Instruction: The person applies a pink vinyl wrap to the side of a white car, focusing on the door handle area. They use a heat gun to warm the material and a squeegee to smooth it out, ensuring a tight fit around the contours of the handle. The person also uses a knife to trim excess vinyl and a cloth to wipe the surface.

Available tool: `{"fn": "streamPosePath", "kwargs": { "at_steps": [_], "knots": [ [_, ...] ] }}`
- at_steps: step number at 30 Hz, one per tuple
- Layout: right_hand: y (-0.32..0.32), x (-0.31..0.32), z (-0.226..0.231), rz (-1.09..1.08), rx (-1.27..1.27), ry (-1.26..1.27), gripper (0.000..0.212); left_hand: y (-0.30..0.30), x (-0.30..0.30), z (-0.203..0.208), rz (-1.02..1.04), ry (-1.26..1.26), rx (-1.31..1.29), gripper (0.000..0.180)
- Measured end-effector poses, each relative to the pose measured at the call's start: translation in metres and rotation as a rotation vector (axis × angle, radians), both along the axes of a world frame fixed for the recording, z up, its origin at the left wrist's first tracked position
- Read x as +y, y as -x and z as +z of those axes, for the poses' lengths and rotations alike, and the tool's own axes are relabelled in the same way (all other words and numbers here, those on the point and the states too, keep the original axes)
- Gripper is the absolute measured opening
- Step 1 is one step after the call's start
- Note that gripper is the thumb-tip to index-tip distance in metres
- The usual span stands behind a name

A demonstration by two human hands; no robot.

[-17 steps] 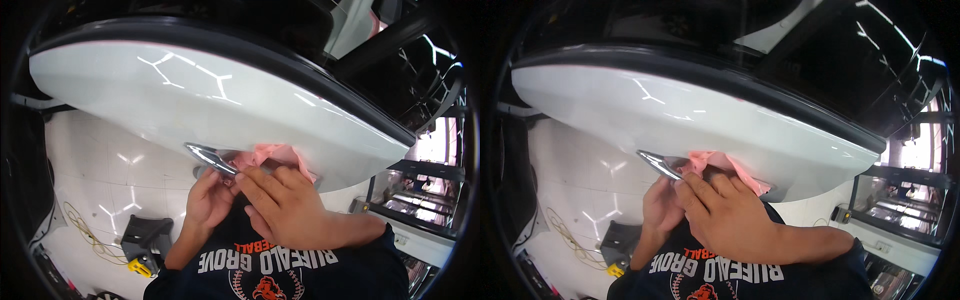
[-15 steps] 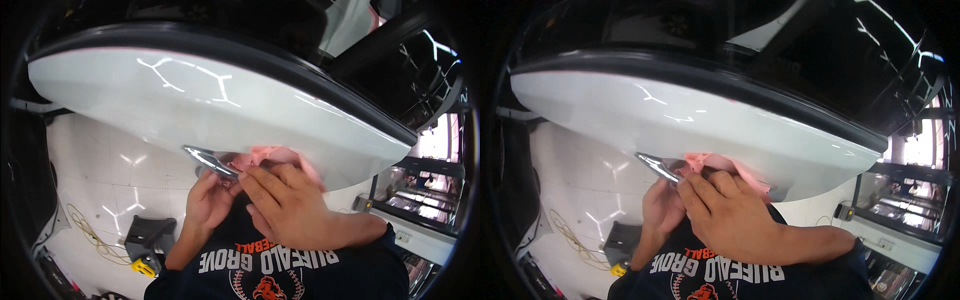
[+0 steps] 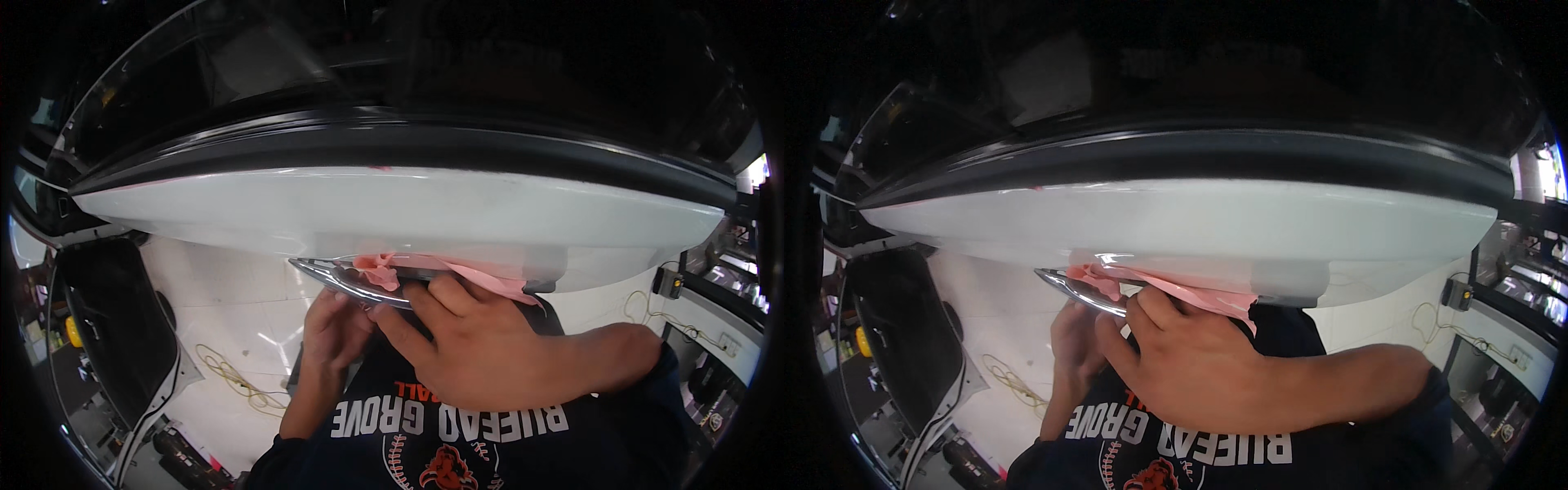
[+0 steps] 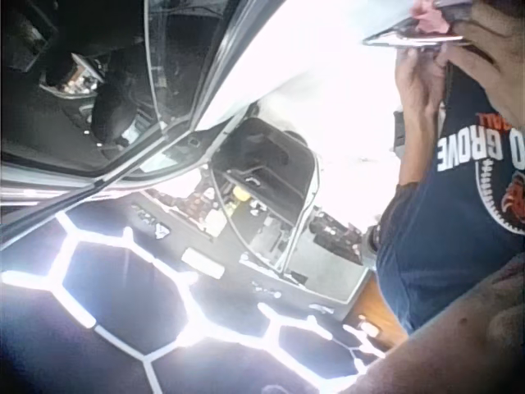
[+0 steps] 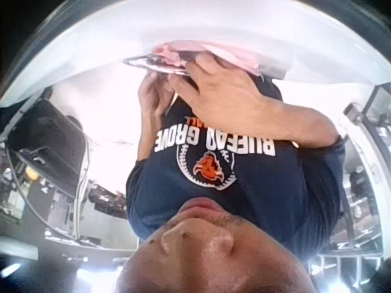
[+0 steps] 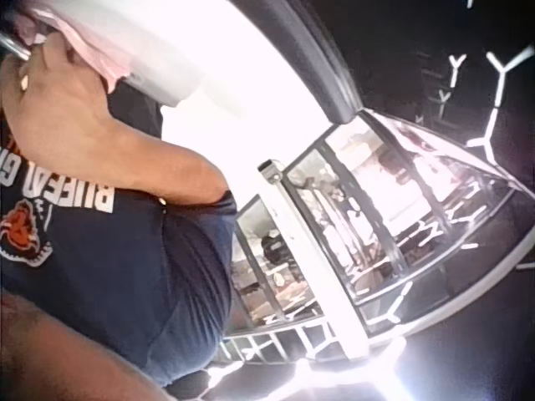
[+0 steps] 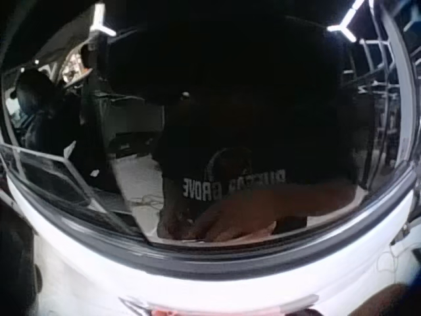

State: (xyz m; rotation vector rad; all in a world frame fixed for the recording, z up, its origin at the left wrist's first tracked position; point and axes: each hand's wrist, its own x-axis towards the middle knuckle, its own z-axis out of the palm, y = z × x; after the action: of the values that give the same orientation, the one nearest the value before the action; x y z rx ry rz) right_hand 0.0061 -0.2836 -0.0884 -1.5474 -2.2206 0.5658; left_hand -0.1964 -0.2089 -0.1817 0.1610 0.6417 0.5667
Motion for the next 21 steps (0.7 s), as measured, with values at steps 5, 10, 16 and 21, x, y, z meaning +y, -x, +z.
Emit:
{"fn": "streamPosePath", "kwargs": {
  "at_steps": [5,10,16,21],
  "knots": [
    [-0.002,-0.003,-0.004,-0.041,0.018,-0.067,0.033,0.051,0.029,0.005,-0.649,-1.064,1.098,0.025],
    [-0.001,-0.004,-0.004,-0.078,0.026,-0.098,0.024,0.053,0.018,0.020,-0.570,-1.815,1.492,0.035],
    [0.002,-0.010,0.007,-0.065,-0.016,-0.069,0.027,0.001,0.025,0.055,-0.257,-2.266,1.114,0.037],
    [0.014,-0.018,0.003,-0.099,0.035,-0.065,0.031,0.008,0.042,0.082,-0.517,-2.313,0.975,0.037]
  ]
}}
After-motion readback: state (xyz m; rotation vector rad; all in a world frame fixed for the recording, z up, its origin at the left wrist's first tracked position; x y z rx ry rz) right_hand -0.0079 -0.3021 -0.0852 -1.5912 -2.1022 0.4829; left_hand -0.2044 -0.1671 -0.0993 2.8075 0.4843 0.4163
